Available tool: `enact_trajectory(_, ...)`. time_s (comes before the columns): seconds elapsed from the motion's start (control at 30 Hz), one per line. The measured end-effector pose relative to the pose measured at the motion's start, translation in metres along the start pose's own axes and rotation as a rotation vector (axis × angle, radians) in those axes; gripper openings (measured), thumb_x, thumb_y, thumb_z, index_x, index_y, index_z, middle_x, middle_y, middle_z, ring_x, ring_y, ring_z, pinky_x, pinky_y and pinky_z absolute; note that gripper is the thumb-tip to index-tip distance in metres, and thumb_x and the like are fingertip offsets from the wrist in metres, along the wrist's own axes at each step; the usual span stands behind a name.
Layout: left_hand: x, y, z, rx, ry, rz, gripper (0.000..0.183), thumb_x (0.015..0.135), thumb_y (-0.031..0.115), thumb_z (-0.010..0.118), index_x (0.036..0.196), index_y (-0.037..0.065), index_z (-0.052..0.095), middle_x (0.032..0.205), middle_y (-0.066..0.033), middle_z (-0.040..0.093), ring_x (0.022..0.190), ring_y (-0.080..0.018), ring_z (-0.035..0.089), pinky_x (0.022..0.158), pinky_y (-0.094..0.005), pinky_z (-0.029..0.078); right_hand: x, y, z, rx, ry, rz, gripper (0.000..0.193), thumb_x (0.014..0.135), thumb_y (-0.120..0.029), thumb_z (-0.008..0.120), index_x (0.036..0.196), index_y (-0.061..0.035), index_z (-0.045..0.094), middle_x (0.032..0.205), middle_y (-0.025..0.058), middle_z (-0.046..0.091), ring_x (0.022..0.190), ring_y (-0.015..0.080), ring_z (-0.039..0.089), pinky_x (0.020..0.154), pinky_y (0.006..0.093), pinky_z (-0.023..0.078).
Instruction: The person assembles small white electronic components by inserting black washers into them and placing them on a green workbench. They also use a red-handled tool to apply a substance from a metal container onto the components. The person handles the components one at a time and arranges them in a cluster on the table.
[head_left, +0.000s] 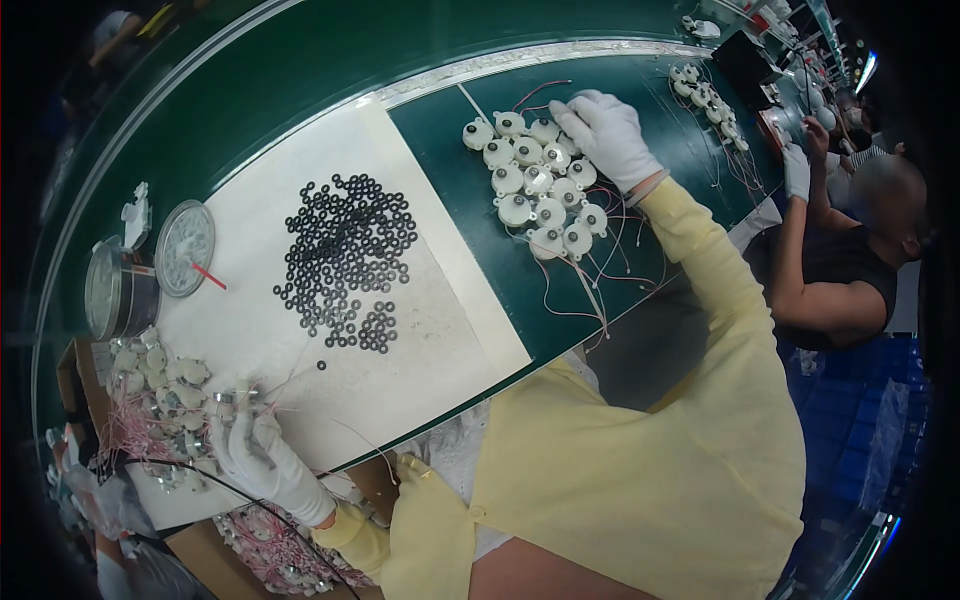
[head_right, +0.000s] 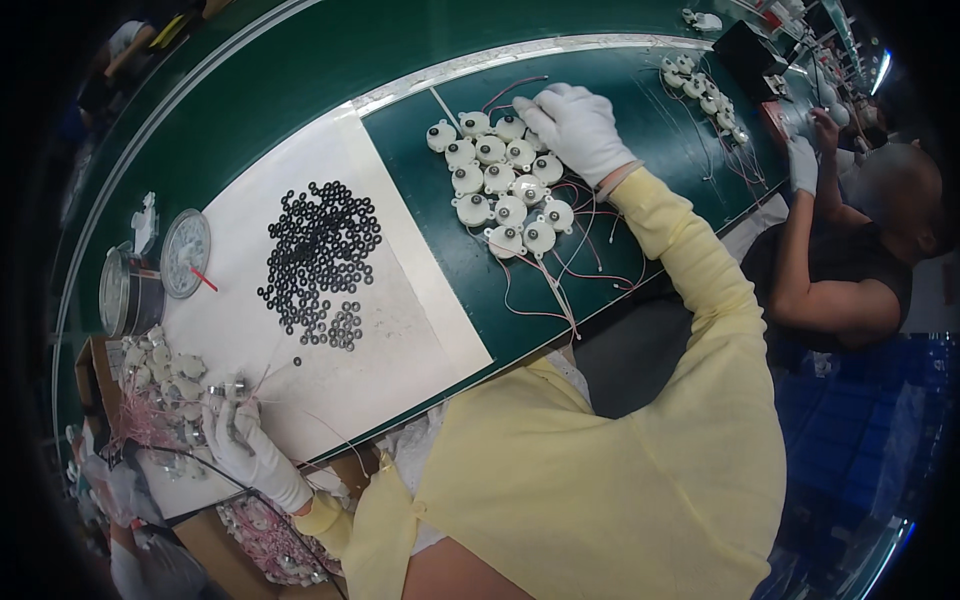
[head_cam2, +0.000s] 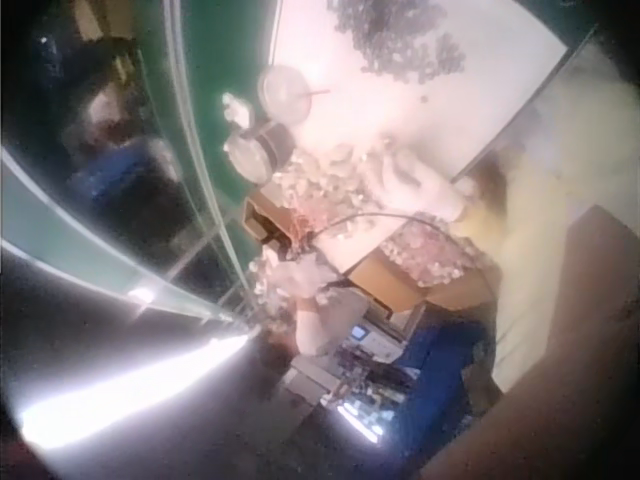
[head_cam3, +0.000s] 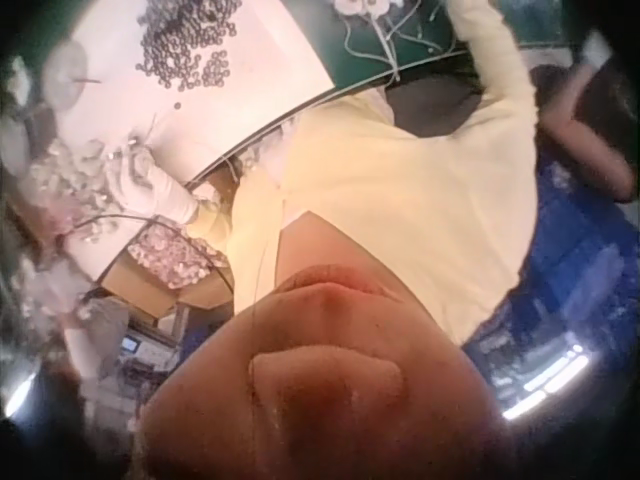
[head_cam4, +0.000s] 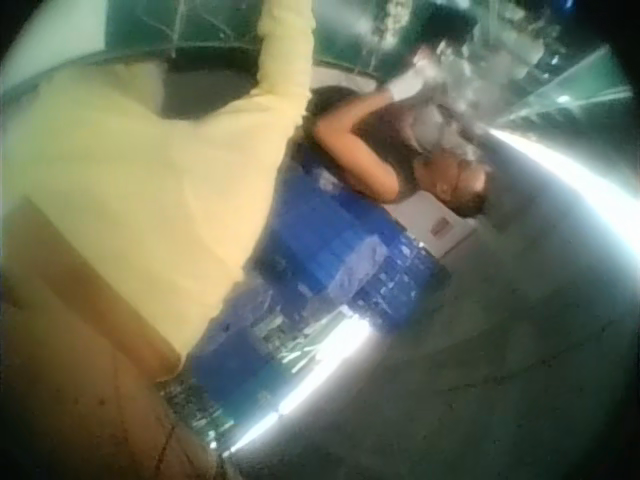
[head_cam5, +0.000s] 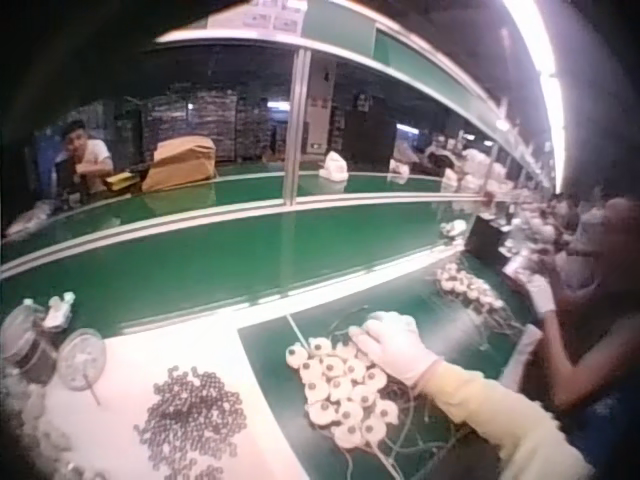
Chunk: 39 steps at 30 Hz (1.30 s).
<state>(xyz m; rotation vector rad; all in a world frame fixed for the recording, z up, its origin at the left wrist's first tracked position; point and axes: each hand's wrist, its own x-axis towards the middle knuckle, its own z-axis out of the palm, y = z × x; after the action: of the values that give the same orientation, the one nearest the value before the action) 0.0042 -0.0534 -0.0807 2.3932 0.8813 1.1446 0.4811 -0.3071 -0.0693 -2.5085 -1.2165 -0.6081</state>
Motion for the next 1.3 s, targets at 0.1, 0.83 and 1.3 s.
enact_trajectory(0.1, -0.008, -0.005, -0.004, 0.144, 0.179, 0.034, 0.023, 0.104, 0.010, 0.052, 0.119, -0.004, 0.062, 0.133, -0.0263, 0.055, 0.124, -0.0376, 0.056, 0.097, -0.0420, 0.053, 0.011, -0.001, -0.018, 0.077, 0.180, 0.031, 0.028, 0.095, -0.038, 0.065, 0.100, -0.0115, 0.075, 0.109, 0.0138, 0.070, 0.105, 0.0334, 0.065, 0.090, 0.0398, 0.052)
enact_trajectory(0.83, 0.085, 0.011, -0.006, 0.136, 0.523, 0.477, 0.021, 0.095, 0.022, 0.066, 0.114, 0.012, 0.070, 0.103, -0.0033, 0.066, 0.103, -0.0282, 0.059, 0.095, -0.0429, 0.048, 0.064, -0.387, -0.051, 1.505, -1.352, -0.195, 0.052, 0.105, -0.057, 0.035, 0.096, -0.0126, 0.060, 0.067, -0.0026, 0.060, 0.048, 0.0047, 0.047, 0.043, 0.0216, 0.032)
enact_trajectory(1.3, 0.019, -0.046, -0.022, 0.544, 0.121, -0.015, 0.052, 0.091, 0.036, 0.064, 0.133, 0.006, 0.058, 0.124, -0.0182, 0.059, 0.118, -0.0387, 0.054, 0.095, -0.0496, 0.046, 0.019, -0.315, -0.100, 1.304, -0.785, -0.476, 0.033, 0.089, -0.032, 0.074, 0.107, -0.0043, 0.070, 0.078, 0.0018, 0.065, 0.065, 0.0121, 0.057, 0.060, 0.0241, 0.042)
